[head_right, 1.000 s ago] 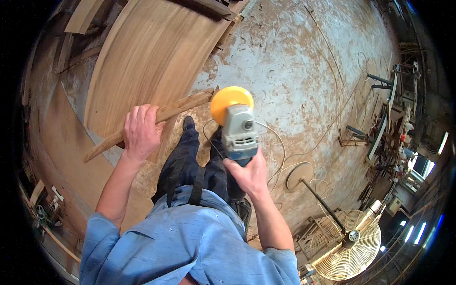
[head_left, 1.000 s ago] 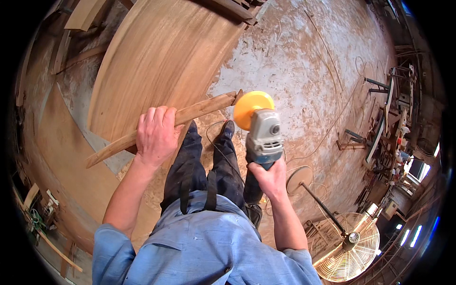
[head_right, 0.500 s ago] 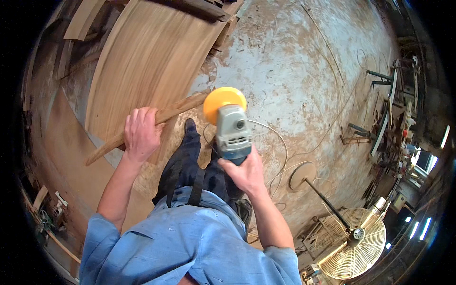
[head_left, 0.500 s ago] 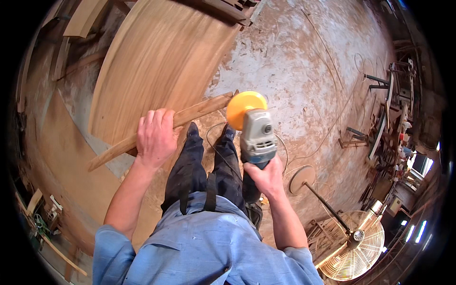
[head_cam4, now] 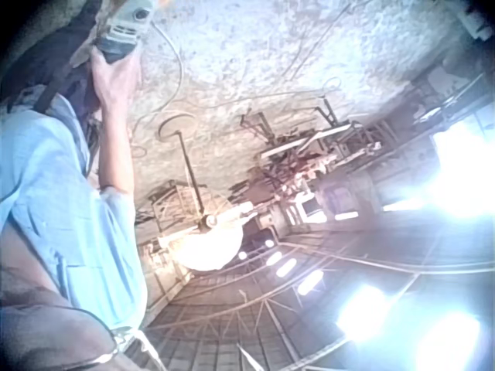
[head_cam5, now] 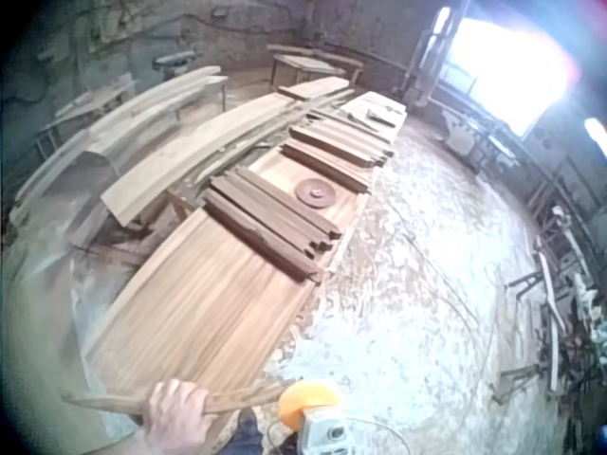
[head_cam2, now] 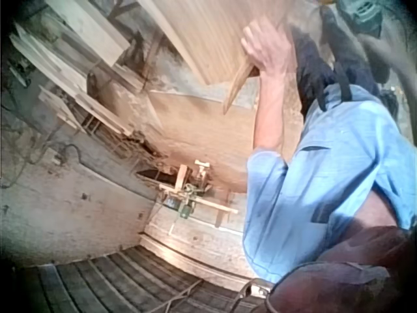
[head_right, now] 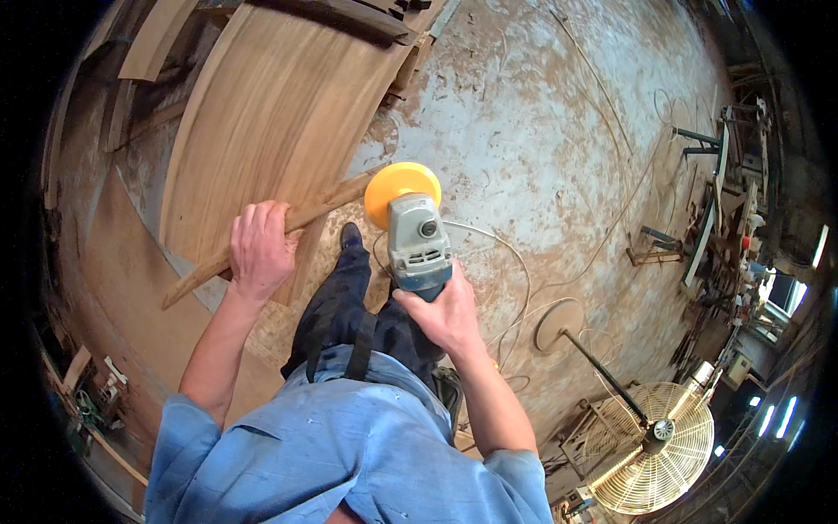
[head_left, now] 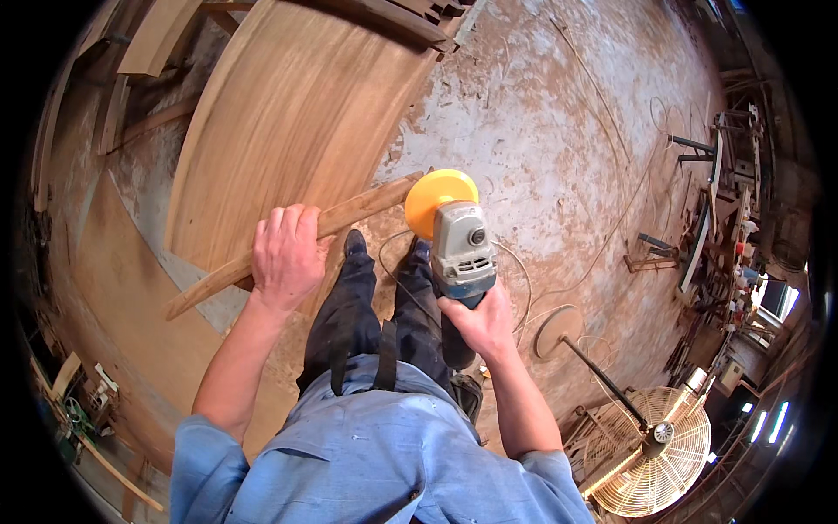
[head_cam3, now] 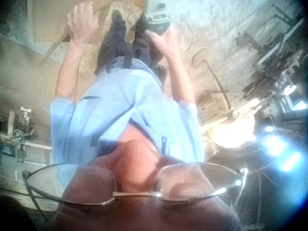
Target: The person uses a bow saw to cut a small wooden piece on a workbench. They then apply glue to the cut piece and attach it to a larger wooden assembly. Finally, they use an angle grinder with a sanding disc to smooth the edges of the joined wood.
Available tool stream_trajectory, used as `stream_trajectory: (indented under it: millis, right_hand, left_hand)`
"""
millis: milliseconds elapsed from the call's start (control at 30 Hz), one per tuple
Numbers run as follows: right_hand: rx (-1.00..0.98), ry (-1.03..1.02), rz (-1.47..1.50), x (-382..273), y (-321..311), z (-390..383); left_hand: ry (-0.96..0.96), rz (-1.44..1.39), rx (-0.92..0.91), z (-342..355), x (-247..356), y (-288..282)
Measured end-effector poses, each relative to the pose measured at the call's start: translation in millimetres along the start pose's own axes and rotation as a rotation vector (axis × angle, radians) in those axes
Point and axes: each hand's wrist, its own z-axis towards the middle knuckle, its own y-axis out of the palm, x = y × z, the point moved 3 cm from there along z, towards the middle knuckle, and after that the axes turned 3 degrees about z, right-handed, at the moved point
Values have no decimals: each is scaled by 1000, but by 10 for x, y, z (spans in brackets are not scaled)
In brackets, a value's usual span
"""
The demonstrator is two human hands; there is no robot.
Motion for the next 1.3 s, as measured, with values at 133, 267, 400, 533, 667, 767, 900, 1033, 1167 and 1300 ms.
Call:
stream_trajectory:
  millis: [133, 267, 400, 533, 667, 767, 900, 1033, 1167, 1300]
  right_hand:
    - [66, 7, 42, 94, -28, 0]
    - [78, 36, 150, 99, -76, -30]
    - [35, -13, 9, -84, -17, -8]
    - [66, 47, 14, -130, -43, 14]
    - [79, 136, 104, -126, -123, -7]
    - [3, 109, 81, -181, -107, -34]
    - [15, 91, -3, -292, -52, -19]
    - [76, 195, 30, -300, -150, 32]
    - [26, 205, 63, -312, -173, -15]
    - [-11, 91, -9, -439, -70, -55]
  left_hand:
    - [-6, -19, -12, -21, -12, 9]
    - [-17, -15, -18, -26, -20, 31]
    - [-6, -2, -2, -9, -13, 22]
    - [-12, -10, -16, -25, -14, 27]
    - [-18, -2, 0, -35, -19, 32]
    - [-21, 6, 0, -22, -22, 22]
    - [-7, -6, 12, -31, -25, 41]
    - [-22, -5, -2, -37, -29, 30]
    - [-16, -18, 14, -31, -25, 28]
    - [-22, -16, -2, -33, -27, 29]
